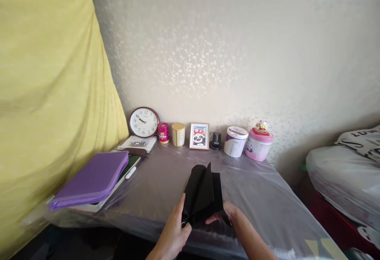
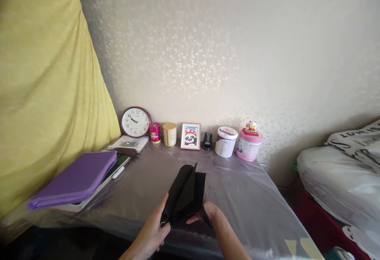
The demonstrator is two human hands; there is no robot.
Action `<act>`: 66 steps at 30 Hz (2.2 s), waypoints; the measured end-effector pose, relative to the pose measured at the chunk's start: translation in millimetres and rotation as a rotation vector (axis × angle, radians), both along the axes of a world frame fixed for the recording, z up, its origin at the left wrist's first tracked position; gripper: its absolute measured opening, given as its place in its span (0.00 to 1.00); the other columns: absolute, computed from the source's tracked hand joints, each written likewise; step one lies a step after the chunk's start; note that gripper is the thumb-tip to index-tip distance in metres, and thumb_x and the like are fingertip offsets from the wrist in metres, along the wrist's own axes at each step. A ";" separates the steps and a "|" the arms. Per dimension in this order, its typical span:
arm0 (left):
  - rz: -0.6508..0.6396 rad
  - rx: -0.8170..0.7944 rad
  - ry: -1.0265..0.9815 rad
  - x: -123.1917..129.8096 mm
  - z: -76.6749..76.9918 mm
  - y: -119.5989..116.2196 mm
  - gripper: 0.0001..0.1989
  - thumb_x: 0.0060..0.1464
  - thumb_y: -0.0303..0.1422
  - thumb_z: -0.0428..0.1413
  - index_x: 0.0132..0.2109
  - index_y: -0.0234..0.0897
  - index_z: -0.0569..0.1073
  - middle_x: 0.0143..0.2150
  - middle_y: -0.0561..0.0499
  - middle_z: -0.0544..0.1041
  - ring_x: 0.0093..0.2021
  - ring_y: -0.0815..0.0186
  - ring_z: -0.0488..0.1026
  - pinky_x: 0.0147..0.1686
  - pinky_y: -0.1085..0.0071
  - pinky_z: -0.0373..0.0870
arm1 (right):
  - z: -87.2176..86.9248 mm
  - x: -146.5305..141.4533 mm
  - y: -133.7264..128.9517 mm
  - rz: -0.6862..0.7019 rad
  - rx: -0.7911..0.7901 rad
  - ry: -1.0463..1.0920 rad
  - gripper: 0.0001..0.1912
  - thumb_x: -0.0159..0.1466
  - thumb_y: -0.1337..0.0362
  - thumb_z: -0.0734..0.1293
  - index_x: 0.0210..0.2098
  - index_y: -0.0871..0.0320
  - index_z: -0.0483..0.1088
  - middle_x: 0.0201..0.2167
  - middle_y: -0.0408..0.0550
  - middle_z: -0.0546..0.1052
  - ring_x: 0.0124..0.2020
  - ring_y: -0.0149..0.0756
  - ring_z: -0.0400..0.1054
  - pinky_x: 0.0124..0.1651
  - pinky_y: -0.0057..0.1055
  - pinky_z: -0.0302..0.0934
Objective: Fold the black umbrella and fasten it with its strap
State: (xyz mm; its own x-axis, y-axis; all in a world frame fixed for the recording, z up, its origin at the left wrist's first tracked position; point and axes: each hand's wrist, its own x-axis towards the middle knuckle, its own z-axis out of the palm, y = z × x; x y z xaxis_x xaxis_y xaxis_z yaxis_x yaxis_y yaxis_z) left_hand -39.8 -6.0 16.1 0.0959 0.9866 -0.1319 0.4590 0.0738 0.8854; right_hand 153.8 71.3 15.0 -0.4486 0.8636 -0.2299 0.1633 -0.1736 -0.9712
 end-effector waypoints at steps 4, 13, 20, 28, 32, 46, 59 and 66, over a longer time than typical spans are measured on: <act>-0.041 0.209 0.169 3.7 -13.9 0.1 0.39 0.48 0.24 0.46 0.65 0.40 0.37 0.62 0.44 0.56 0.57 0.65 0.60 0.52 0.74 0.59 | 9.4 20.8 -8.4 -0.101 -0.097 0.076 0.19 0.45 0.63 0.70 0.39 0.54 0.73 0.33 0.46 0.77 0.35 0.40 0.71 0.33 0.34 0.67; -0.051 0.101 0.378 13.8 -4.7 -1.2 0.40 0.50 0.25 0.44 0.64 0.38 0.30 0.64 0.41 0.50 0.48 0.64 0.69 0.43 0.74 0.63 | 21.6 49.0 4.1 -0.591 0.377 -0.399 0.17 0.58 0.54 0.56 0.34 0.57 0.70 0.26 0.46 0.73 0.24 0.34 0.68 0.27 0.29 0.63; -0.039 0.063 0.447 18.2 -1.3 -2.6 0.37 0.50 0.25 0.44 0.64 0.28 0.36 0.63 0.36 0.51 0.51 0.60 0.67 0.45 0.71 0.63 | 30.8 23.5 -2.8 -0.469 0.345 -0.484 0.17 0.54 0.48 0.61 0.28 0.55 0.67 0.15 0.39 0.65 0.17 0.32 0.61 0.15 0.25 0.52; -0.032 0.041 0.466 18.4 -5.1 0.3 0.37 0.49 0.24 0.45 0.64 0.25 0.40 0.64 0.35 0.51 0.55 0.58 0.64 0.49 0.71 0.61 | 45.6 -5.0 9.7 -0.384 0.210 -0.113 0.18 0.53 0.48 0.63 0.27 0.58 0.65 0.18 0.38 0.66 0.18 0.27 0.59 0.18 0.23 0.50; -0.036 0.074 0.473 19.1 -8.8 0.7 0.37 0.48 0.24 0.45 0.64 0.24 0.40 0.64 0.35 0.50 0.57 0.58 0.62 0.51 0.71 0.60 | 59.1 -32.3 13.8 -0.388 0.149 -0.002 0.17 0.51 0.50 0.65 0.27 0.58 0.63 0.17 0.36 0.64 0.18 0.25 0.58 0.19 0.22 0.51; -0.084 0.063 0.595 20.3 -6.4 2.4 0.35 0.46 0.22 0.45 0.62 0.24 0.45 0.63 0.34 0.52 0.54 0.57 0.65 0.49 0.68 0.63 | 15.4 -78.0 53.0 -0.320 0.195 -0.235 0.14 0.56 0.61 0.62 0.41 0.59 0.62 0.26 0.44 0.75 0.25 0.33 0.71 0.24 0.26 0.64; -0.029 0.231 0.575 5.7 6.2 -15.0 0.37 0.52 0.28 0.46 0.64 0.52 0.37 0.67 0.48 0.26 0.54 0.59 0.66 0.42 0.69 0.69 | 24.2 -81.7 46.6 -0.126 0.371 -0.417 0.07 0.60 0.64 0.58 0.35 0.56 0.66 0.27 0.42 0.78 0.29 0.29 0.73 0.33 0.25 0.62; -0.132 0.156 0.691 17.0 10.3 -5.9 0.41 0.48 0.22 0.47 0.64 0.50 0.37 0.68 0.49 0.34 0.51 0.60 0.68 0.43 0.69 0.70 | 33.9 -82.1 36.1 -0.101 0.439 -0.472 0.10 0.59 0.68 0.57 0.36 0.56 0.68 0.27 0.41 0.78 0.29 0.28 0.73 0.36 0.24 0.61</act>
State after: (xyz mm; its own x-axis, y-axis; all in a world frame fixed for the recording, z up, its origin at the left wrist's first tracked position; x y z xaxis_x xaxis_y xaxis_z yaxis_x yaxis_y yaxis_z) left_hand -22.9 -12.0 26.4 0.1609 0.9849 -0.0640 0.9145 -0.1243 0.3850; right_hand 71.7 107.4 48.9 -0.2974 0.9548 0.0012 0.5934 0.1858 -0.7832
